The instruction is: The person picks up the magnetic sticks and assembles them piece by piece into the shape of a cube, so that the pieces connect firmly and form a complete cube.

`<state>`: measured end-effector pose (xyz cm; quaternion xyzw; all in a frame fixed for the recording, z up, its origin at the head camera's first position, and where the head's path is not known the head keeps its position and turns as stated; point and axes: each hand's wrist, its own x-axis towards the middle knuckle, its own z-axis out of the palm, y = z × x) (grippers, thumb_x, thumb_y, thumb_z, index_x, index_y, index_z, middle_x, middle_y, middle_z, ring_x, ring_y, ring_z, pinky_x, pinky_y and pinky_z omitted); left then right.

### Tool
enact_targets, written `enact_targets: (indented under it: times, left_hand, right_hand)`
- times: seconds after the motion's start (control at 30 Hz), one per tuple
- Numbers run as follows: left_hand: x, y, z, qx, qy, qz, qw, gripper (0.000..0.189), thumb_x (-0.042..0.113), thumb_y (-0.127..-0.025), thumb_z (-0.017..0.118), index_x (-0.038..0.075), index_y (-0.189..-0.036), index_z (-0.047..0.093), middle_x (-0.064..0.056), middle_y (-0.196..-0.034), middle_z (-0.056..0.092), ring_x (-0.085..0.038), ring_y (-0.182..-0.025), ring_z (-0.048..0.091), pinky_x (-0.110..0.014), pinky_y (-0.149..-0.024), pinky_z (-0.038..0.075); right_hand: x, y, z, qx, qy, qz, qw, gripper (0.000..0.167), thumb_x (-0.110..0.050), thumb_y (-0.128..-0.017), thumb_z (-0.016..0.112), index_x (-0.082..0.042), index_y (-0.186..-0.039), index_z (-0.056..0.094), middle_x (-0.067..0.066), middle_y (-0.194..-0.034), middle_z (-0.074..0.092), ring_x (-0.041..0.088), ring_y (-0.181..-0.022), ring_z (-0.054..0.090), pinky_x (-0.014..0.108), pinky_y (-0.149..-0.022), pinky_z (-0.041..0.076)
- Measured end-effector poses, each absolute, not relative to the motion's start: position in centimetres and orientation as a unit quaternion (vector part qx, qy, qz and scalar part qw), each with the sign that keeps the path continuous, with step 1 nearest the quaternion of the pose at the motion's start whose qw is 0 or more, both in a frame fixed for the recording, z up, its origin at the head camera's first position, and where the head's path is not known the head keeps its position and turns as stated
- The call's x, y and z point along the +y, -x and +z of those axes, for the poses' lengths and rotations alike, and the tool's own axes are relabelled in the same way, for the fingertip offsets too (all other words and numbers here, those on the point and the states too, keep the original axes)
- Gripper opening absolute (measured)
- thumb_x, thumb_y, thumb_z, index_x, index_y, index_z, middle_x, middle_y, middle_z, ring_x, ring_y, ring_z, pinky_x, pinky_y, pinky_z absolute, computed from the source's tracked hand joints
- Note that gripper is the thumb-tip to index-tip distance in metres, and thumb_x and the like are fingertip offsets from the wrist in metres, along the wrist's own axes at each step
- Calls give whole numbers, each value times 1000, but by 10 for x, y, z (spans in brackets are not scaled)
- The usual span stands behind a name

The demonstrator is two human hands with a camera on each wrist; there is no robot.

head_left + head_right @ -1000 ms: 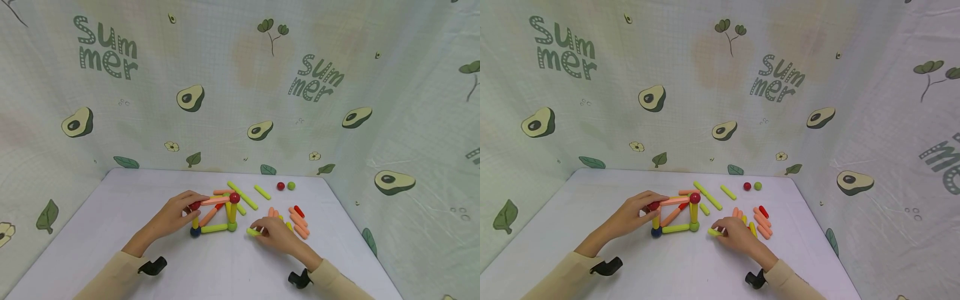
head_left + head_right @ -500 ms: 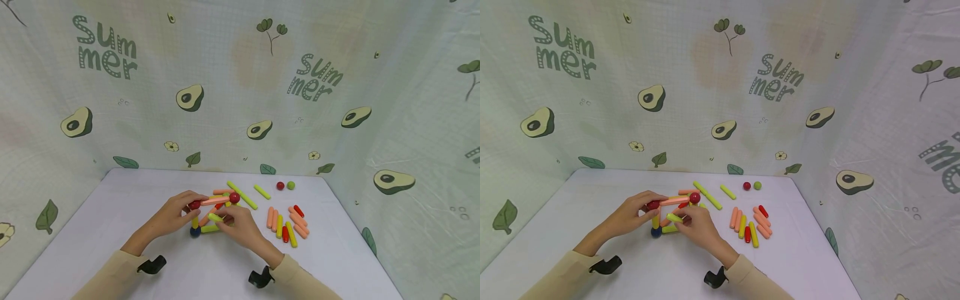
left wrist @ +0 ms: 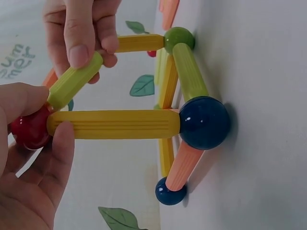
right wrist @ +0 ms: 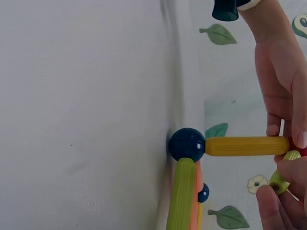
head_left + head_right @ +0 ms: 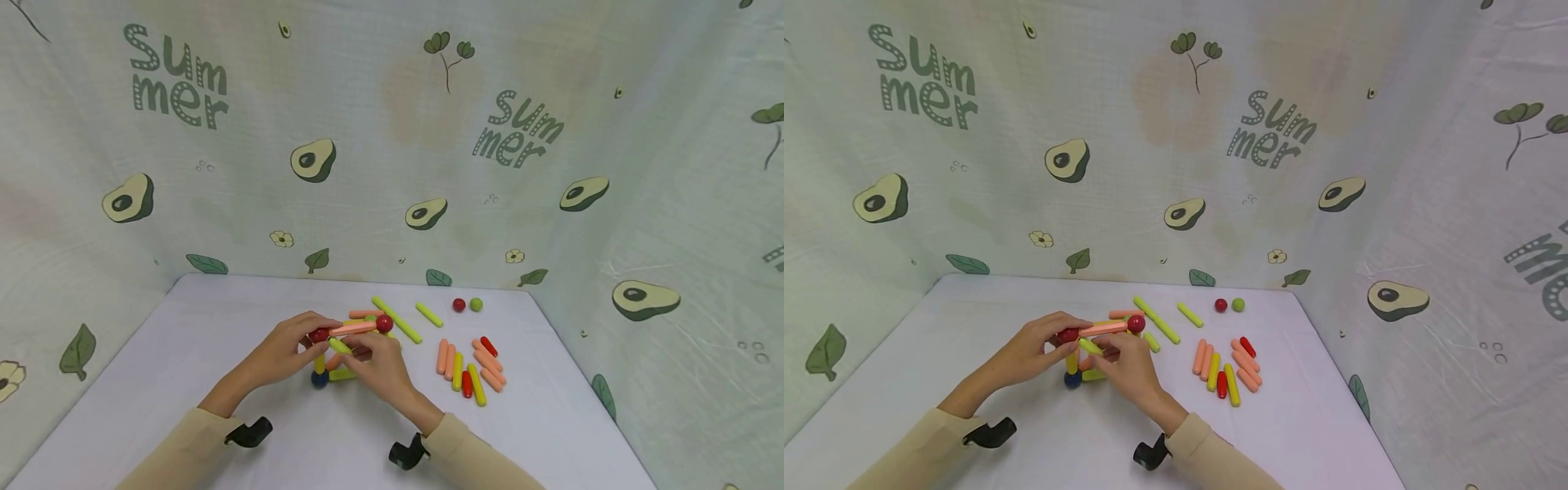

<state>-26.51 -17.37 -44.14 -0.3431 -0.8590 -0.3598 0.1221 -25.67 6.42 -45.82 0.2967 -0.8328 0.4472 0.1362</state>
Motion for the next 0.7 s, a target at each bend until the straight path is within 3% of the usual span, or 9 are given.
enact_targets:
  times: [0.27, 0.5, 0.7]
  left_hand:
    - [-171, 266, -442, -854, 341, -371, 127, 45, 8, -95, 81, 20, -137, 69, 4, -122, 71, -7, -91, 61, -23, -74, 59]
    - [-169, 265, -443, -855, 331, -379, 123, 46, 5, -93, 82, 20, -135, 69, 4, -120, 70, -9, -91, 59, -23, -73, 58]
    - [-168, 265, -443, -858, 326, -378, 123, 48, 2, -93, 82, 20, -135, 69, 4, -120, 69, -10, -91, 59, -22, -73, 57]
  right_hand:
    - [61, 258, -460, -841, -282, 447, 120, 28, -13, -93, 85, -7, -119, 80, 4, -111, 80, 8, -88, 74, 21, -79, 61]
    - [67, 258, -458, -839, -301, 436, 124, 25, -9, -93, 83, -6, -118, 79, 5, -109, 80, 10, -90, 76, 26, -80, 62]
    - [94, 256, -459, -852, -303, 418, 87, 17, -6, -96, 79, -8, -113, 79, 4, -105, 79, 5, -88, 72, 21, -80, 61]
